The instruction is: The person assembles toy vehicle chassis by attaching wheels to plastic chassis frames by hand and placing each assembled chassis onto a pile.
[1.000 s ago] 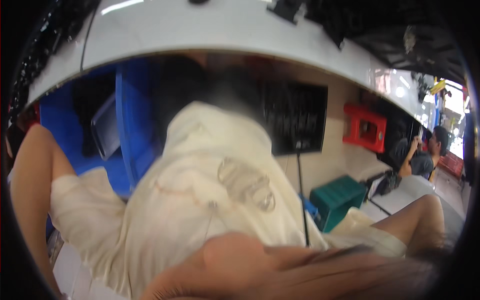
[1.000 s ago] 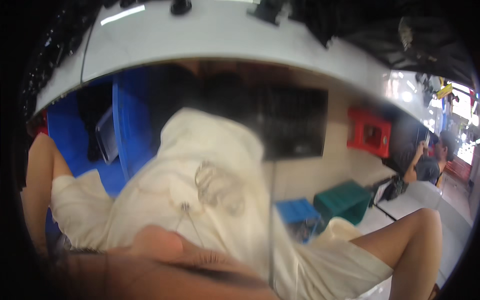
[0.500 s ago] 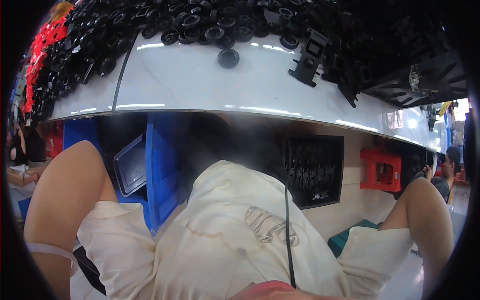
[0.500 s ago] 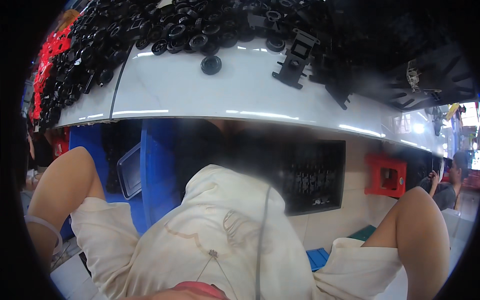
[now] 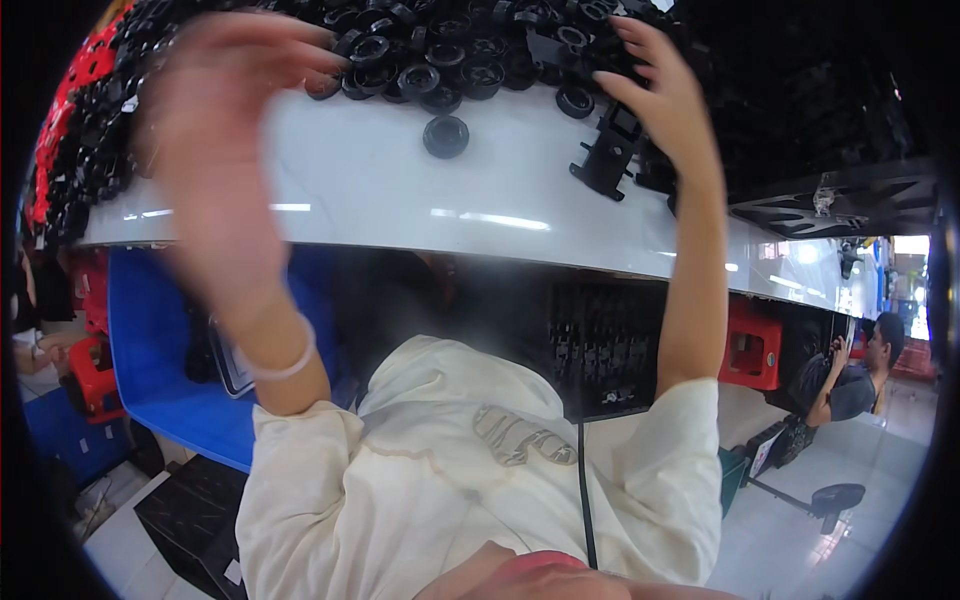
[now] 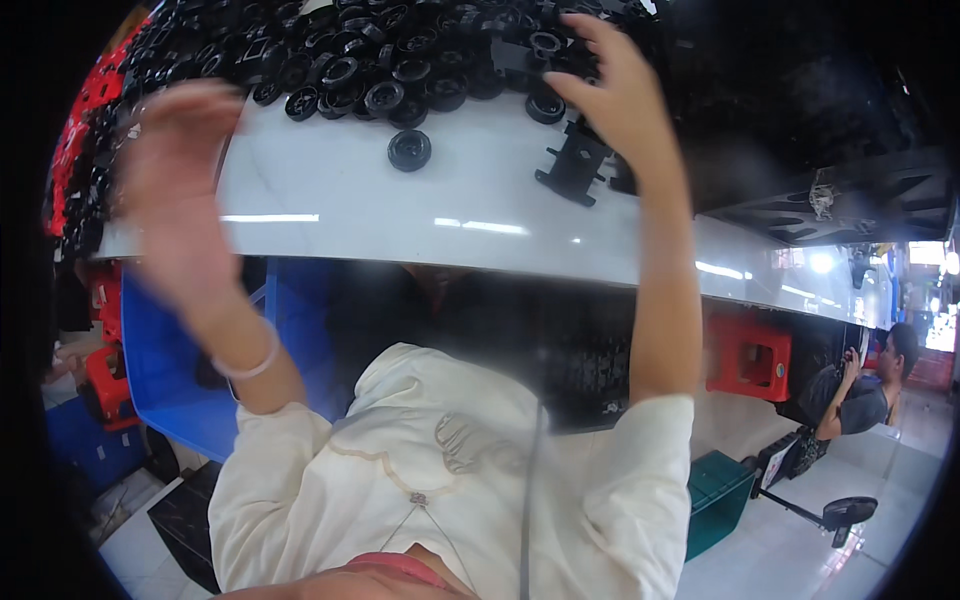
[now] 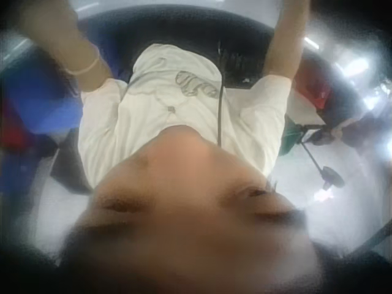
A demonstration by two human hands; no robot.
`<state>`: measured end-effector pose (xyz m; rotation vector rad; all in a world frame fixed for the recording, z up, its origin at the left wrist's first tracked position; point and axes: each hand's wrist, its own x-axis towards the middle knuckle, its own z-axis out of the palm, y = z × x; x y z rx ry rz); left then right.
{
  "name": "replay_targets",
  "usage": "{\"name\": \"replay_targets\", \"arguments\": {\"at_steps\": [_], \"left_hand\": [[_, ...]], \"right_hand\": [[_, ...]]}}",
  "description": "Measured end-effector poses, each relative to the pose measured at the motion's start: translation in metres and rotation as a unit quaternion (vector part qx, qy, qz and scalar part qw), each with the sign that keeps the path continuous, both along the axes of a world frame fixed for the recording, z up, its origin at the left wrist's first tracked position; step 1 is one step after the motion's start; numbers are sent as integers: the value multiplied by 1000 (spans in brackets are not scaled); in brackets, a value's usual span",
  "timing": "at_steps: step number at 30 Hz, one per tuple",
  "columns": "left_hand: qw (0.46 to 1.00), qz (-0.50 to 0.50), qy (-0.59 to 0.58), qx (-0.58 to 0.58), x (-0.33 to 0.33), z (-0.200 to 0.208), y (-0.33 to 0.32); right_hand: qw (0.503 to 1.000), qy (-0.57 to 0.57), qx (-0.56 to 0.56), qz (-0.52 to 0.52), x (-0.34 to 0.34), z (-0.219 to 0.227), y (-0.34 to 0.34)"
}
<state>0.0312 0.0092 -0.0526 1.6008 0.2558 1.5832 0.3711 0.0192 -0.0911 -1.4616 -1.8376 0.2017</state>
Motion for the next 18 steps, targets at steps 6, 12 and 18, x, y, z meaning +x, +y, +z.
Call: {"name": "replay_targets", "arguments": {"at_steps": [6,12,18], "left_hand": [[864,161,477,35,48,-107,4],[834,203,511,50,49,-129,12],[884,205,417,-58,31,-123,11]], "right_hand": [[967,-122,-219,41,-9,-32,87],[960,-216,-177,20,-2,-32,89],[987,67,-128,-71,-31,26,64]]}}
